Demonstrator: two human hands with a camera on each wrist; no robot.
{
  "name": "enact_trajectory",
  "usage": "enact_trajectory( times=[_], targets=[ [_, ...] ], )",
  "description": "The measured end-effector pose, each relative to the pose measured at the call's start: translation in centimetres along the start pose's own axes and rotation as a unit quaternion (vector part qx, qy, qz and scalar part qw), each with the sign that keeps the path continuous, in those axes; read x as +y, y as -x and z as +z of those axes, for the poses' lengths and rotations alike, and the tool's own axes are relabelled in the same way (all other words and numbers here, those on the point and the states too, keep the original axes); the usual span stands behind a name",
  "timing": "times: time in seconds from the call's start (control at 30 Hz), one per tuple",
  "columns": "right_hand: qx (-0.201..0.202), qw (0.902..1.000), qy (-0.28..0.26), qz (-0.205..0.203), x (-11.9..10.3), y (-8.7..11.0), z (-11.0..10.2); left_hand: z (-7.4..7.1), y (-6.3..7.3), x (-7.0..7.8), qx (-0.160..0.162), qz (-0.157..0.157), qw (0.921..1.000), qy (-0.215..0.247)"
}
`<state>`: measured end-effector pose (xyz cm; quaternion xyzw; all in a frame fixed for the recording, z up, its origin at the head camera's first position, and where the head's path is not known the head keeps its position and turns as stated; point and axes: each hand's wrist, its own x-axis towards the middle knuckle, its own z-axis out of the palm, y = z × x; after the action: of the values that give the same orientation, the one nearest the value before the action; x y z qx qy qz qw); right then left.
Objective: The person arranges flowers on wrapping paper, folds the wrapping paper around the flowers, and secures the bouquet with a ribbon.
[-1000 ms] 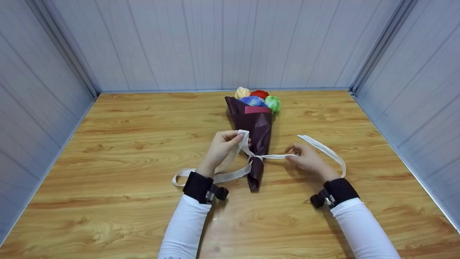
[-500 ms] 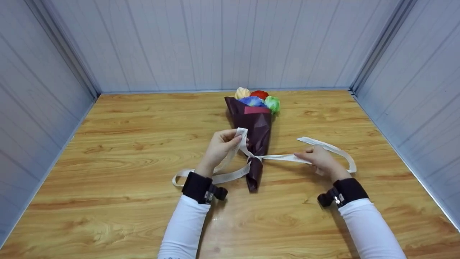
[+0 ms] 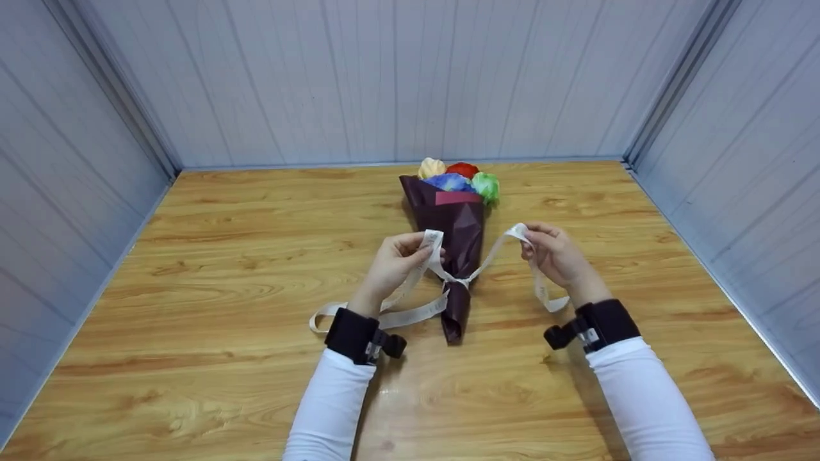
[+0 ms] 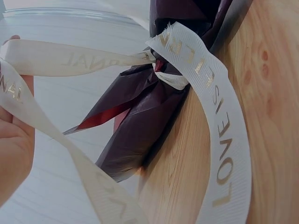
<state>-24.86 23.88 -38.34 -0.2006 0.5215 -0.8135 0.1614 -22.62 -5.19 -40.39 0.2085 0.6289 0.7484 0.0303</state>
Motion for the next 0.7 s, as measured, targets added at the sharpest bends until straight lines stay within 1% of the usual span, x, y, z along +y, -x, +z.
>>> enact_trajectory(
  times=[0.07, 0.13, 0.2, 0.3, 0.37, 0.43, 0.5, 0.57, 0.63, 0.7],
  targets=[
    [0.038, 0.9992, 0.011, 0.004, 0.0, -0.8, 1.1, 0.0, 0.1, 0.0, -0.004, 0.002, 1.0000, -0.003],
    [0.068, 0.9972, 0.028, 0.013, 0.3, -1.6, 2.0, 0.0, 0.1, 0.0, -0.008, 0.004, 0.9999, -0.008],
    [0.087, 0.9949, 0.048, 0.020, 0.8, -2.4, 2.8, 0.0, 0.0, 0.0, -0.010, 0.006, 0.9999, -0.005],
    [0.102, 0.9879, 0.112, 0.034, 2.0, -3.5, 3.8, 0.1, 0.0, 0.0, -0.009, 0.007, 0.9999, -0.007],
    [0.108, 0.9774, 0.178, 0.036, 2.9, -4.2, 4.4, 0.2, 0.0, 0.0, -0.010, 0.008, 0.9999, -0.001],
    [0.111, 0.9589, 0.259, 0.031, 3.9, -4.8, 4.8, 0.2, 0.0, 0.0, -0.009, 0.010, 0.9999, -0.004],
    [0.115, 0.9386, 0.324, 0.024, 4.8, -5.3, 5.3, 0.2, 0.0, 0.0, -0.012, 0.012, 0.9998, -0.007],
    [0.116, 0.9133, 0.391, 0.003, 5.7, -5.7, 5.7, 0.1, 0.0, 0.0, -0.016, 0.012, 0.9998, -0.009],
    [0.115, 0.8837, 0.453, -0.014, 6.5, -6.0, 6.2, 0.1, 0.0, 0.0, -0.022, 0.010, 0.9997, -0.007],
    [0.118, 0.8506, 0.511, -0.030, 7.2, -6.2, 6.5, 0.1, 0.0, -0.1, -0.028, 0.007, 0.9996, -0.004]
  ],
)
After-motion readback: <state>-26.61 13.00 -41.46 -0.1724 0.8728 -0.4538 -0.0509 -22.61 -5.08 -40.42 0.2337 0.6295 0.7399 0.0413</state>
